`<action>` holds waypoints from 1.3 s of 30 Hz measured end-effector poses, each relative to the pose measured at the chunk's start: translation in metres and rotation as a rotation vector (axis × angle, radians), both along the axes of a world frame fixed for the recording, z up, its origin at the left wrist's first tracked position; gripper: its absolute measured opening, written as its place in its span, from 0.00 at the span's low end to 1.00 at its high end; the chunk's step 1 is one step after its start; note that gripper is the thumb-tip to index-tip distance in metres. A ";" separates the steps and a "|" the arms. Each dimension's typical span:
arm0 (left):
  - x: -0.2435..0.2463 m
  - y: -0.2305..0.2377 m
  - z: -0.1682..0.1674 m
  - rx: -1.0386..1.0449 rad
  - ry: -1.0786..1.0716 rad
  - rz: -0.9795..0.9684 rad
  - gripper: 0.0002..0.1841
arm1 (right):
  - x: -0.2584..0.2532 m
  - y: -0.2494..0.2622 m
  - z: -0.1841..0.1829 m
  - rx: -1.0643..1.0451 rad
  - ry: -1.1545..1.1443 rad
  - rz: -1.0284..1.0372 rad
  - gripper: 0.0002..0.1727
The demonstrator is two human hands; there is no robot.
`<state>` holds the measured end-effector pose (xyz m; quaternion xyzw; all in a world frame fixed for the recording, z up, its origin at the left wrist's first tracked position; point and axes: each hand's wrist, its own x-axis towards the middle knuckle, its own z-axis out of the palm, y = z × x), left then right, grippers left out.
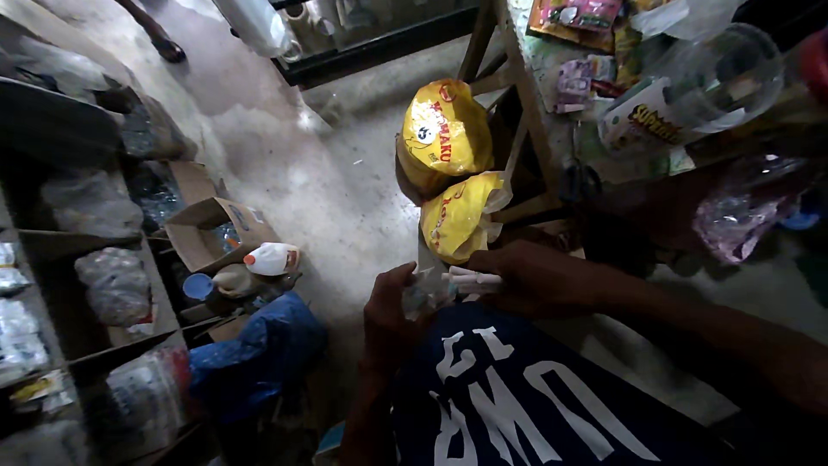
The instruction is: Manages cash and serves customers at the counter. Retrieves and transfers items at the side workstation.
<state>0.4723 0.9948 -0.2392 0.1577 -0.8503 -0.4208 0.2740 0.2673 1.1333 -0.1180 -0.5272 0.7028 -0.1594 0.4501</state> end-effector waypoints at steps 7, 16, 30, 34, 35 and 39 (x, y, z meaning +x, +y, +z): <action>-0.007 -0.001 0.005 -0.059 0.016 -0.035 0.30 | -0.006 -0.007 0.003 0.116 0.085 0.122 0.14; -0.018 -0.001 0.012 -0.273 -0.058 -0.061 0.26 | -0.007 -0.017 0.001 0.280 0.301 0.245 0.13; -0.055 0.025 -0.005 -0.258 -0.076 0.016 0.22 | -0.021 -0.043 0.013 0.270 0.368 0.400 0.19; -0.067 0.031 -0.022 -0.059 0.023 0.067 0.24 | -0.035 -0.063 0.019 0.300 0.357 0.447 0.23; -0.070 0.030 -0.027 -0.004 0.063 0.080 0.25 | -0.037 -0.070 0.021 0.296 0.374 0.459 0.23; -0.081 0.016 -0.037 0.220 0.249 0.068 0.25 | -0.036 -0.102 0.043 0.262 0.436 0.480 0.21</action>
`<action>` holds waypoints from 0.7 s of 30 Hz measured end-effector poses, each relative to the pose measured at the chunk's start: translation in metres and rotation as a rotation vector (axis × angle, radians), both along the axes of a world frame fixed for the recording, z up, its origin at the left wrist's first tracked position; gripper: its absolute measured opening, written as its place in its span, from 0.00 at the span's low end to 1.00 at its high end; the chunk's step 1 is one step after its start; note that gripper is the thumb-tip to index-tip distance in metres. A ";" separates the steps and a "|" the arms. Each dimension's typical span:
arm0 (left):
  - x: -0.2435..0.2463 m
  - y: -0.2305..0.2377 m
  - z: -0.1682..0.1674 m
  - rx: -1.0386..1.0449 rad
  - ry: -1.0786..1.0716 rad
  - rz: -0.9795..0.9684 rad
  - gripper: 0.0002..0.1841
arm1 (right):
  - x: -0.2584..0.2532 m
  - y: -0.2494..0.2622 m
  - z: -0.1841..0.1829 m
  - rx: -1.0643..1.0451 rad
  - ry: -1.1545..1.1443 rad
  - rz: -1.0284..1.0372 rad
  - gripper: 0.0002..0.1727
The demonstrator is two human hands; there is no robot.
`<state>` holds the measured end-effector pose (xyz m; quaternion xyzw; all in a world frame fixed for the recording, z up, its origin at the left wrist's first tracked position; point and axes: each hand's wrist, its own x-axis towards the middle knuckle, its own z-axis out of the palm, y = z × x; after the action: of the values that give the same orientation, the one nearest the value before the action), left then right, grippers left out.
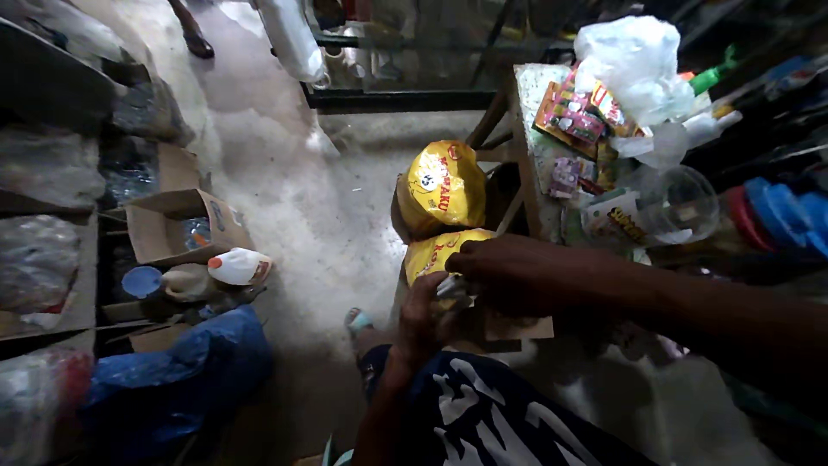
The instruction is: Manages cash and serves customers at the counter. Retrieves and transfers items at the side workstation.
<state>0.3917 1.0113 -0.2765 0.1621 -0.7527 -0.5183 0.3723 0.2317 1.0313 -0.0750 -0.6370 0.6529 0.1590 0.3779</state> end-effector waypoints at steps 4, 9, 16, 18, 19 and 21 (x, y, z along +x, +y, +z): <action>-0.001 -0.037 0.006 0.185 0.151 -0.005 0.25 | 0.009 -0.037 0.020 -0.161 0.005 -0.004 0.22; 0.021 -0.115 0.010 0.336 0.232 -0.100 0.23 | 0.026 -0.086 0.000 -0.574 -0.159 -0.175 0.33; 0.064 -0.223 0.023 0.327 0.059 -0.146 0.25 | 0.075 -0.176 -0.064 -0.768 -0.433 -0.297 0.33; 0.074 -0.246 0.027 0.340 0.046 -0.130 0.23 | 0.076 -0.199 -0.062 -0.851 -0.458 -0.314 0.35; 0.079 -0.257 0.031 0.350 0.020 -0.119 0.24 | 0.078 -0.209 -0.065 -0.889 -0.462 -0.317 0.37; 0.085 -0.276 0.040 0.378 -0.063 -0.084 0.28 | 0.089 -0.226 -0.079 -0.891 -0.471 -0.308 0.36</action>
<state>0.4763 0.7355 -0.2364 0.2138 -0.6592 -0.6602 0.2895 0.3204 0.8056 -0.1543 -0.6509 0.6407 -0.3389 0.2259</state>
